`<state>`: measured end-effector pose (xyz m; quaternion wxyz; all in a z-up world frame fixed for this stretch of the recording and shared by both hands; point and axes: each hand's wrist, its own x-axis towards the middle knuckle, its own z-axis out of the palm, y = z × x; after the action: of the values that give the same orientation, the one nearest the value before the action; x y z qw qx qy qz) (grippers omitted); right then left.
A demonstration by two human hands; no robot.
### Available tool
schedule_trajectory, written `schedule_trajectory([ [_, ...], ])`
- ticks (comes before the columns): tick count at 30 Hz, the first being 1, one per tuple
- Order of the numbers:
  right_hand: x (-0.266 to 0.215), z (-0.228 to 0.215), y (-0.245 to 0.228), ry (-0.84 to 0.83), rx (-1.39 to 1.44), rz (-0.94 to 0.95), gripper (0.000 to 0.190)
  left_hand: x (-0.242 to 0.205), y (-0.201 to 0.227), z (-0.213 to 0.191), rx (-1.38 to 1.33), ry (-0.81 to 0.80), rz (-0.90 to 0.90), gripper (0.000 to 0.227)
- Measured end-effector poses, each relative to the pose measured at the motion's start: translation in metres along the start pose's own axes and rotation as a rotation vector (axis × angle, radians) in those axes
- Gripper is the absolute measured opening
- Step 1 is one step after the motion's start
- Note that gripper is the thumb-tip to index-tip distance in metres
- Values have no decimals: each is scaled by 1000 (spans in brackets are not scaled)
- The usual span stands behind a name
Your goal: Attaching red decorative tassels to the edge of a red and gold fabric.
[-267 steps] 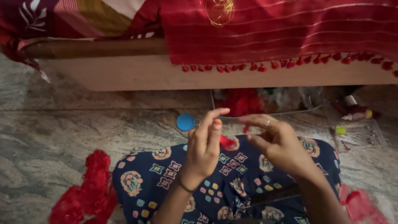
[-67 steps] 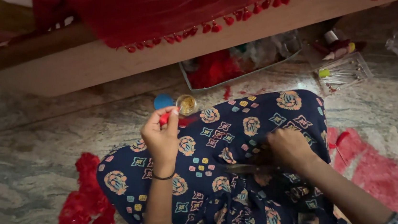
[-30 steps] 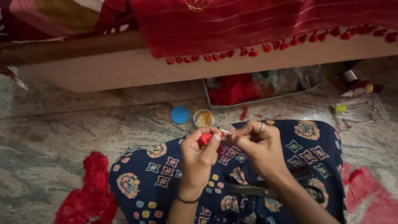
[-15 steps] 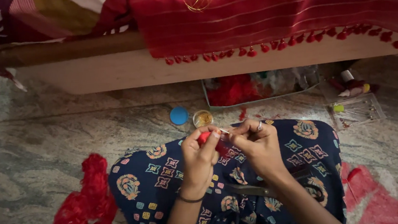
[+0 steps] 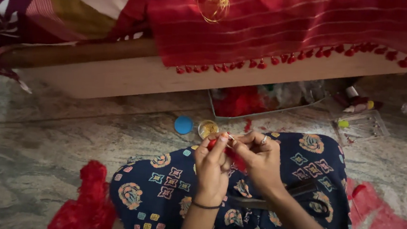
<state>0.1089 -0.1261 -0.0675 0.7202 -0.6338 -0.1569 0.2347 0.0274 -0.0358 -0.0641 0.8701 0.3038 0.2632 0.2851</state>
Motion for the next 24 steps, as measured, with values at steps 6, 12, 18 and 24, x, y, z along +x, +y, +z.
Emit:
schedule_trajectory([
  [6, 2, 6, -5, -42, 75, -16, 10, 11, 0, -10, -38, -39, -43, 7],
  [12, 19, 5, -35, -224, -179, -75, 22, 28, 11, -24, 43, -59, -3, 13],
  [18, 48, -1, -51, -372, -465, -376, 17, 40, 13, -21, 152, -59, -5, 10],
  [24, 45, 8, -35, -233, -578, -647, 12, 58, 1, -44, -157, -31, -275, 10],
])
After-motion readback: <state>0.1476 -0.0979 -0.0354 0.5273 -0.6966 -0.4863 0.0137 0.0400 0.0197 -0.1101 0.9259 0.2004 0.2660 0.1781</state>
